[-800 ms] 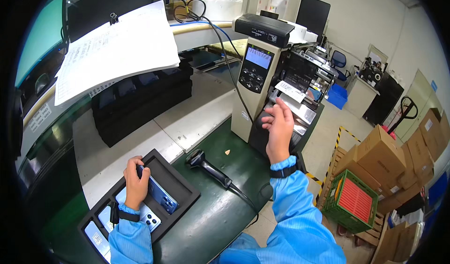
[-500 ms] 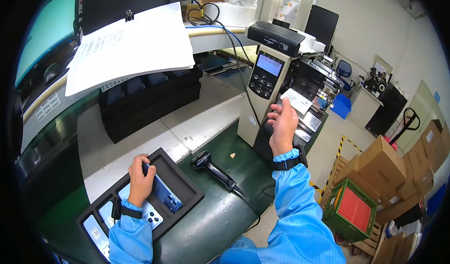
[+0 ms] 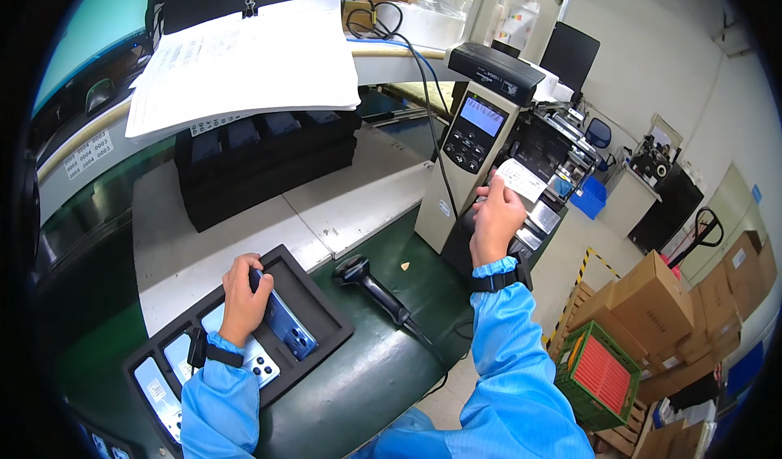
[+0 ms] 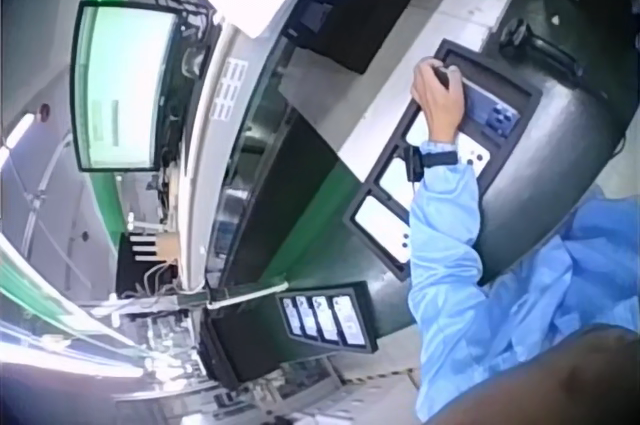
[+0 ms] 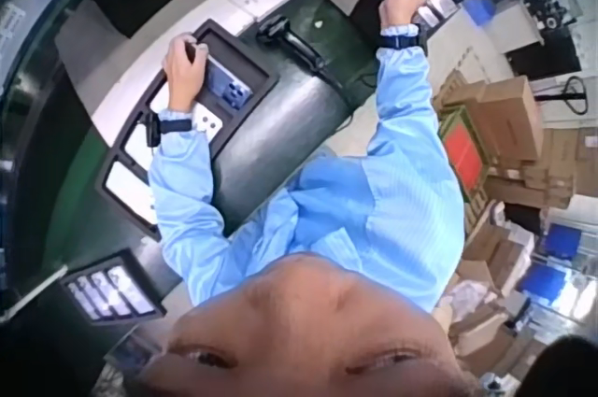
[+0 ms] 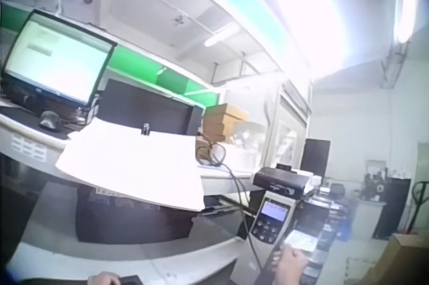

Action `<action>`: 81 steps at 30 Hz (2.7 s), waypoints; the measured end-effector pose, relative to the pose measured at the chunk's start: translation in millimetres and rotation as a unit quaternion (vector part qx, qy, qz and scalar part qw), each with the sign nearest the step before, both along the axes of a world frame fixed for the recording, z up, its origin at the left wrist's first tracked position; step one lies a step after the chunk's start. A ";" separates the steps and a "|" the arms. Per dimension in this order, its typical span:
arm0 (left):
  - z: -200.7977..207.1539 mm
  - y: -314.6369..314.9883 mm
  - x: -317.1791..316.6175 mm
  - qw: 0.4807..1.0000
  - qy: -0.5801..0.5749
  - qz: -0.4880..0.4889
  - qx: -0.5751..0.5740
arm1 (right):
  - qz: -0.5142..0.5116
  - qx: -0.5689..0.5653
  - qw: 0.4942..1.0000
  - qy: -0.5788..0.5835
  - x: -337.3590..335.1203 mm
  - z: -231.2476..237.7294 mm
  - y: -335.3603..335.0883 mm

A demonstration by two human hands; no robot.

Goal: Scanning serial numbers or barcodes on smartphones and placing them into foam trays in a manufacturing facility.

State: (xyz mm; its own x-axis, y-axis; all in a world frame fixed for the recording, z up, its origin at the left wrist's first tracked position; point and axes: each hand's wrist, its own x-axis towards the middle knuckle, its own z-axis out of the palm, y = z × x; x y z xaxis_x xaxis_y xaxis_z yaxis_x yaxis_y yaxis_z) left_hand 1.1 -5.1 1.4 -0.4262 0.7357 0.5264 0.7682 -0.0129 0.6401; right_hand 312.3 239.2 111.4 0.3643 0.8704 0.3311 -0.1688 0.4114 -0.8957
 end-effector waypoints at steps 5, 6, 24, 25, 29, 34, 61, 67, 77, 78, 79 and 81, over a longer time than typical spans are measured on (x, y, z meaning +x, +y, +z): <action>-0.2 6.9 2.2 0.999 0.005 -0.006 0.038 | -0.072 0.000 0.997 0.004 26.5 -2.3 25.6; 0.7 6.4 2.1 1.000 0.003 -0.008 0.024 | -0.048 -0.029 0.998 0.009 29.2 -11.8 14.0; -6.6 2.1 -2.3 1.000 0.020 -0.013 -0.013 | 0.482 -0.001 0.616 -0.623 -83.4 -72.1 -133.8; -9.2 2.6 -2.5 1.000 0.018 -0.007 -0.013 | 0.408 -0.013 0.697 -0.589 -80.6 -72.3 -136.3; -19.2 2.9 2.2 0.982 0.169 0.055 -0.070 | 0.129 0.067 0.814 -0.563 -65.3 -87.3 -127.2; -20.2 3.5 4.0 0.982 0.172 0.044 -0.063 | 0.244 0.004 0.787 -0.567 -59.0 -114.6 -98.3; 3.5 -102.3 -28.1 0.979 0.158 0.079 -0.105 | 0.421 0.064 0.779 -0.460 -102.4 -68.9 -179.9; -6.5 -103.0 -28.5 0.972 0.194 0.075 -0.108 | 0.302 -0.029 0.777 -0.552 -60.5 -112.3 -115.0; -15.1 -93.8 -18.7 0.954 0.257 0.082 -0.129 | 0.341 0.282 0.729 -0.522 -139.4 -38.0 -195.1; -17.0 -98.8 -22.1 0.947 0.271 0.089 -0.150 | 0.383 0.332 0.716 -0.480 -166.0 -30.0 -222.1; -35.0 -98.5 -27.5 0.946 0.272 0.096 -0.150 | 0.419 0.380 0.699 -0.438 -190.7 -23.3 -247.7; -64.8 -86.7 -30.8 0.905 -0.219 -0.232 0.282 | 0.555 0.420 0.636 -0.332 -229.3 -12.3 -276.1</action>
